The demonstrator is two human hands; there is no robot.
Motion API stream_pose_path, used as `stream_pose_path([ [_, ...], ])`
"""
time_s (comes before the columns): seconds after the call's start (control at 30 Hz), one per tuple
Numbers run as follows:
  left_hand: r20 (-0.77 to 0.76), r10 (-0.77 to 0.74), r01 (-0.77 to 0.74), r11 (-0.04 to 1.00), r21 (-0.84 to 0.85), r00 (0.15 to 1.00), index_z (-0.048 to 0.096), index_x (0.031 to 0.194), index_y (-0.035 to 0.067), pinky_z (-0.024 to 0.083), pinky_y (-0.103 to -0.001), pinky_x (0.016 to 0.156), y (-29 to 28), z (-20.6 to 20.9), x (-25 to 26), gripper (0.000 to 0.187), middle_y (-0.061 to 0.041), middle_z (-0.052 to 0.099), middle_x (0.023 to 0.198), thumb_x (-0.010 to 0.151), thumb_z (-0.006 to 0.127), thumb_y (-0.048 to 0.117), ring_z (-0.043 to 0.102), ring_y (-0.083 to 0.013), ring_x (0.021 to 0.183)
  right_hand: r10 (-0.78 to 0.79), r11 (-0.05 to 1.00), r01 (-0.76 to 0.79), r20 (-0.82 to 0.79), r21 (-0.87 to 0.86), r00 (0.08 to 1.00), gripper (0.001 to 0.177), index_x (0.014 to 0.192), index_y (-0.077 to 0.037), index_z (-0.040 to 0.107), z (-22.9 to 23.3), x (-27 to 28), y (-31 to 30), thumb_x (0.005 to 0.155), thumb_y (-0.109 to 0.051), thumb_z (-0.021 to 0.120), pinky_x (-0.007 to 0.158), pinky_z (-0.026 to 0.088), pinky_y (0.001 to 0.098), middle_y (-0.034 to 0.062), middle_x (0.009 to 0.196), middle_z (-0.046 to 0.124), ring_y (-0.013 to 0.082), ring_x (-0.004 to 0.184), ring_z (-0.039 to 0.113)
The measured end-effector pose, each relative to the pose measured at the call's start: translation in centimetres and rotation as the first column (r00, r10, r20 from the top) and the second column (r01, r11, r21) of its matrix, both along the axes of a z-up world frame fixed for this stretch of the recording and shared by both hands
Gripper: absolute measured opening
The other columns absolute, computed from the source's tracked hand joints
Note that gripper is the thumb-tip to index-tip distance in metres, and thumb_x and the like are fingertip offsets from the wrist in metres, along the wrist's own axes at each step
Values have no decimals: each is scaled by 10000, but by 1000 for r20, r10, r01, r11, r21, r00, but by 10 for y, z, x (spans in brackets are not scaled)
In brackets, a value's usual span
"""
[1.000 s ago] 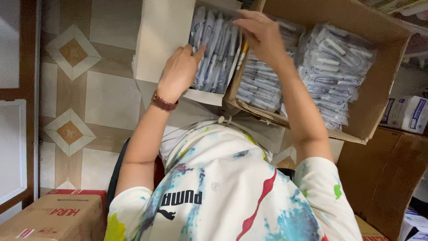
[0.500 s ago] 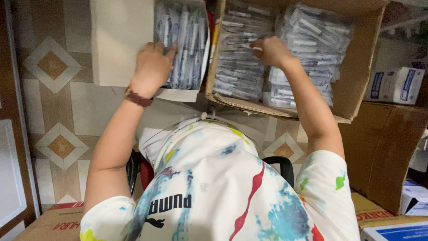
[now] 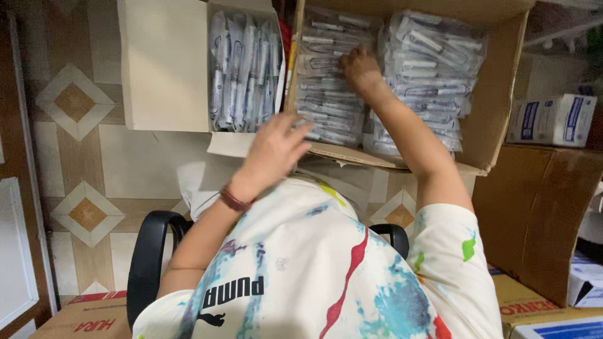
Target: The person sorts individually packaged medical syringes by hand, moving them one at a time from a smaller box into a larger cardboard shipping carton.
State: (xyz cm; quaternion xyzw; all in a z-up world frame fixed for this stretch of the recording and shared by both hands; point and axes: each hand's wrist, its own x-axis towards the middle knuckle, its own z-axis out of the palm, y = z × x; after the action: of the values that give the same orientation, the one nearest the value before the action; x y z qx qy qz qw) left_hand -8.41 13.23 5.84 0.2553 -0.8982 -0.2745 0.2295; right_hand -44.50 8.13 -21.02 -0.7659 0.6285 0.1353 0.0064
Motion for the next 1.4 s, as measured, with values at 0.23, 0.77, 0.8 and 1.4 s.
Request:
stream_pose_path([
  [0.23, -9, -6, 6, 998, 65, 1000, 695, 1260, 61, 476, -484, 1023, 13, -6, 11, 372, -170, 615, 1283, 919, 744, 200, 567, -366, 1234, -93, 989, 101, -77, 110, 993, 399, 1277, -46, 628, 4, 8, -20, 912, -182, 539, 952, 481, 472, 198, 1289, 626, 379, 1242, 509],
  [0.77, -22, 338, -339, 938, -72, 941, 746, 1208, 83, 467, -487, 1007, -77, -1, 80, 279, -133, 674, 1202, 929, 735, 93, 599, -347, 1174, -19, 999, 29, 298, -30, 955, 167, 1095, -128, 778, 84, -23, 0, 951, -163, 701, 974, 526, 490, 147, 1004, 760, 298, 913, 711],
  [0.8, 2, 301, -300, 950, -89, 954, 757, 1192, 100, 451, -498, 1001, -81, -6, 77, 266, -126, 675, 1184, 927, 735, 95, 598, -342, 1168, -1, 996, 32, 367, -79, 930, 190, 1069, -116, 783, 108, -24, 6, 888, -125, 725, 873, 549, 467, 144, 998, 758, 303, 905, 702],
  [1.4, 345, 36, 8, 992, -126, 938, 815, 994, 187, 205, -625, 1214, -92, -53, 62, 151, -192, 533, 1489, 925, 681, 173, 369, -417, 1474, 49, 888, 451, 993, -93, 110, 203, 1187, -40, 692, 245, 148, 69, 998, 4, 754, 918, 610, 300, 95, 1326, 696, 179, 1068, 706],
])
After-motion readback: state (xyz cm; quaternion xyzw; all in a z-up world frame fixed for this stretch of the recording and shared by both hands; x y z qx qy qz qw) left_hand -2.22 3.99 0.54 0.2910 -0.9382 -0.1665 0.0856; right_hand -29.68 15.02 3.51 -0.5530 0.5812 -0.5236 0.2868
